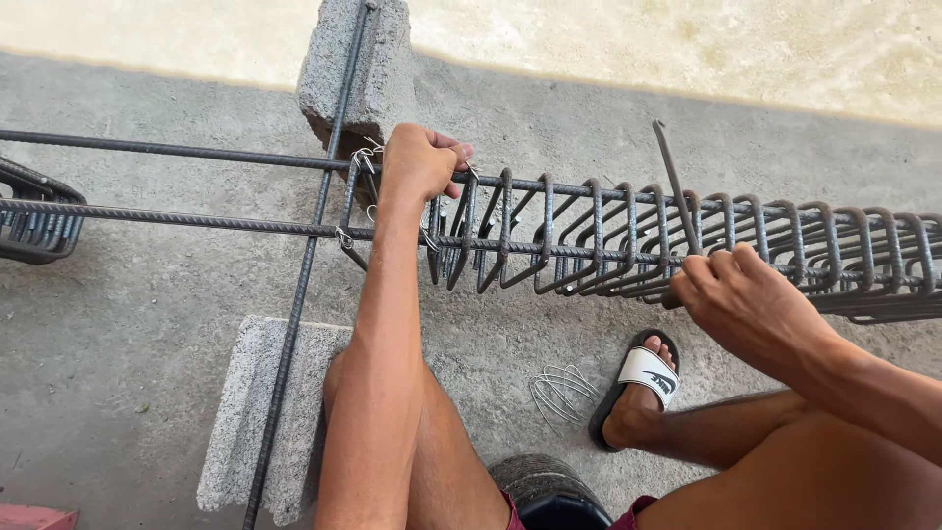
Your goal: Tying rebar intersections together using wire and a manual twisting tool
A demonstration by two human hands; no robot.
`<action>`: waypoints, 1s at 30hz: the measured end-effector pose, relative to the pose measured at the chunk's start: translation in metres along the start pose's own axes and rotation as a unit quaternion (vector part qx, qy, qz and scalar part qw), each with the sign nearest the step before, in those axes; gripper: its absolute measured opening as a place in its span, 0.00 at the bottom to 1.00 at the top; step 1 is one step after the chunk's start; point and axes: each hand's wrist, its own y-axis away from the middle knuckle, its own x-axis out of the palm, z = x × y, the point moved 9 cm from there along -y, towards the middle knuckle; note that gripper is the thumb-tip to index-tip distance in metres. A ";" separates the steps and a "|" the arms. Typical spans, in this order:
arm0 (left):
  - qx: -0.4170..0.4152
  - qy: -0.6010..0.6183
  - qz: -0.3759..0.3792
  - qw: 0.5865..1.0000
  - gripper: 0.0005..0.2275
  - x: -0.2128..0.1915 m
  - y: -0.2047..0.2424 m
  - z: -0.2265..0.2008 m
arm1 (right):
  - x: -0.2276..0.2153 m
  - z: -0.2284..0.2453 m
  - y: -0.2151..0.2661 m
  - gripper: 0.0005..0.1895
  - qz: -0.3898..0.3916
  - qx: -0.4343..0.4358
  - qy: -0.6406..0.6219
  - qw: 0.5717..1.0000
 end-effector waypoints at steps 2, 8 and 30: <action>0.006 -0.011 0.027 1.000 0.08 0.005 0.004 -0.003 | 0.010 -0.003 0.004 0.13 0.029 -0.005 -0.044 0.999; -0.002 0.003 0.038 0.999 0.10 0.000 0.010 -0.005 | 0.037 -0.075 -0.001 0.12 0.107 0.191 -0.343 0.913; -0.012 -0.027 0.031 0.999 0.10 0.003 0.003 -0.001 | -0.142 -0.126 0.009 0.16 -0.213 0.224 -0.559 0.770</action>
